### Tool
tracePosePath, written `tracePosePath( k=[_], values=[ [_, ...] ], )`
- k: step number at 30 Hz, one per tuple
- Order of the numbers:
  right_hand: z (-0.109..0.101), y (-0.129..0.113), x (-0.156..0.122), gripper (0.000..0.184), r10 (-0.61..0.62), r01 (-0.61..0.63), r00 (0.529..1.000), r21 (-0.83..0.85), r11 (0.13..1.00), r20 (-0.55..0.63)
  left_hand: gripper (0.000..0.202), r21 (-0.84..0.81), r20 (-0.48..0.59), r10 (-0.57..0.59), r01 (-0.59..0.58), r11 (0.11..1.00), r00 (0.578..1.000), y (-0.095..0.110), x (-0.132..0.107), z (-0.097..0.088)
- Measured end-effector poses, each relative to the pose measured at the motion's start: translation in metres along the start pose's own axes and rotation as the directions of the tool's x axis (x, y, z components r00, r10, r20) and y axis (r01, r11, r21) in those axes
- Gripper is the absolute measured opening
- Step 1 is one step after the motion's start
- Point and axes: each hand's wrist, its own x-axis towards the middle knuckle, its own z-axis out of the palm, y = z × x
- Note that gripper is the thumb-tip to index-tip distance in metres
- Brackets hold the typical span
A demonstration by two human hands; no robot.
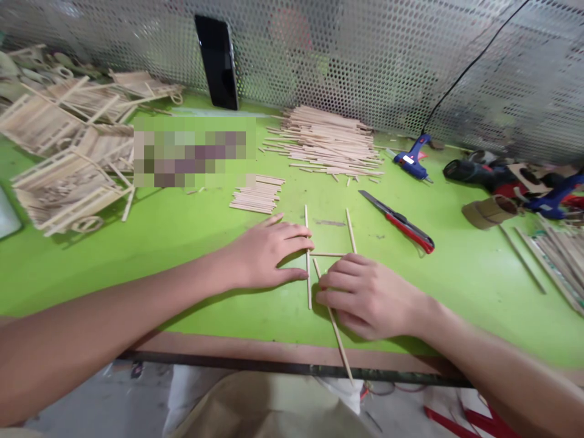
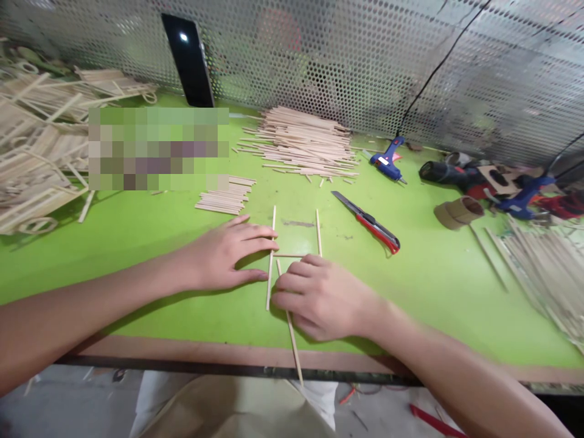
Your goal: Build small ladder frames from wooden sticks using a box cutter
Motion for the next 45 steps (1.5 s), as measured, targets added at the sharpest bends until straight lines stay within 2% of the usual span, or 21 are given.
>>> tracePosePath(
  k=[6,11,13,16,18,21,25,27,28,31,33,35,37,40,42,45],
  values=[
    [0.002,-0.021,0.003,0.02,-0.059,0.046,0.992,0.116,0.992,0.114,0.046,-0.009,0.013,-0.007,0.007,1.0,1.0,-0.002,0.001,-0.002],
    [0.004,-0.03,0.001,0.018,-0.031,0.027,0.985,0.021,0.999,0.169,0.042,-0.04,0.008,0.004,-0.003,0.999,1.0,-0.004,0.001,-0.003],
    [0.009,-0.03,0.0,0.02,-0.027,0.028,0.993,-0.004,1.0,0.117,0.04,-0.047,0.006,0.007,-0.007,0.999,1.0,-0.004,0.002,-0.004],
    [0.016,-0.028,0.0,0.026,-0.032,0.032,0.999,0.0,0.999,-0.027,0.04,-0.045,0.012,0.002,-0.002,0.999,1.0,-0.005,0.003,-0.004],
    [0.019,-0.026,0.0,0.026,-0.005,0.012,0.993,0.055,0.998,-0.114,0.04,-0.042,0.021,0.0,0.001,0.999,1.0,-0.006,0.003,-0.005],
    [0.017,-0.024,0.0,0.022,0.132,-0.083,0.971,0.234,0.969,-0.201,0.041,-0.045,0.045,-0.009,0.011,0.999,0.999,-0.004,0.003,-0.004],
    [-0.001,-0.017,0.001,0.044,0.32,-0.18,0.889,0.393,0.902,-0.328,0.044,-0.026,0.028,-0.035,0.035,0.999,0.999,0.001,0.002,-0.006],
    [-0.016,-0.005,0.008,0.054,0.432,-0.246,0.838,0.478,0.843,-0.332,0.046,-0.001,-0.007,-0.046,0.046,0.999,0.999,0.001,0.003,-0.011],
    [-0.025,0.003,0.014,0.057,0.512,-0.322,0.811,0.513,0.796,-0.285,0.046,0.011,-0.03,-0.059,0.06,0.998,0.998,-0.001,0.004,-0.016],
    [-0.052,0.035,0.048,0.078,0.587,-0.393,0.778,0.557,0.732,-0.222,0.047,0.043,-0.132,-0.168,0.175,0.984,0.977,-0.018,0.007,-0.034],
    [-0.066,0.059,0.085,0.082,0.638,-0.479,0.751,0.525,0.703,-0.17,0.053,0.057,-0.22,-0.268,0.286,0.956,0.938,-0.035,0.009,-0.047],
    [-0.075,0.083,0.131,0.078,0.655,-0.522,0.718,0.44,0.731,-0.237,0.057,0.033,-0.289,-0.375,0.4,0.916,0.881,-0.051,0.009,-0.056],
    [-0.079,0.103,0.182,0.067,0.616,-0.544,0.723,0.292,0.787,-0.314,0.059,-0.053,-0.299,-0.49,0.499,0.865,0.819,-0.062,0.009,-0.06],
    [-0.073,0.13,0.252,0.044,0.572,-0.598,0.737,0.047,0.8,-0.359,0.06,-0.104,-0.284,-0.58,0.577,0.81,0.764,-0.068,0.009,-0.061],
    [-0.062,0.144,0.288,0.037,0.583,-0.615,0.763,-0.038,0.788,-0.279,0.059,-0.058,-0.282,-0.592,0.602,0.796,0.755,-0.069,0.008,-0.061],
    [-0.04,0.161,0.32,0.039,0.631,-0.644,0.765,-0.135,0.753,-0.13,0.063,0.022,-0.278,-0.633,0.664,0.747,0.722,-0.072,0.007,-0.061]
  ],
)
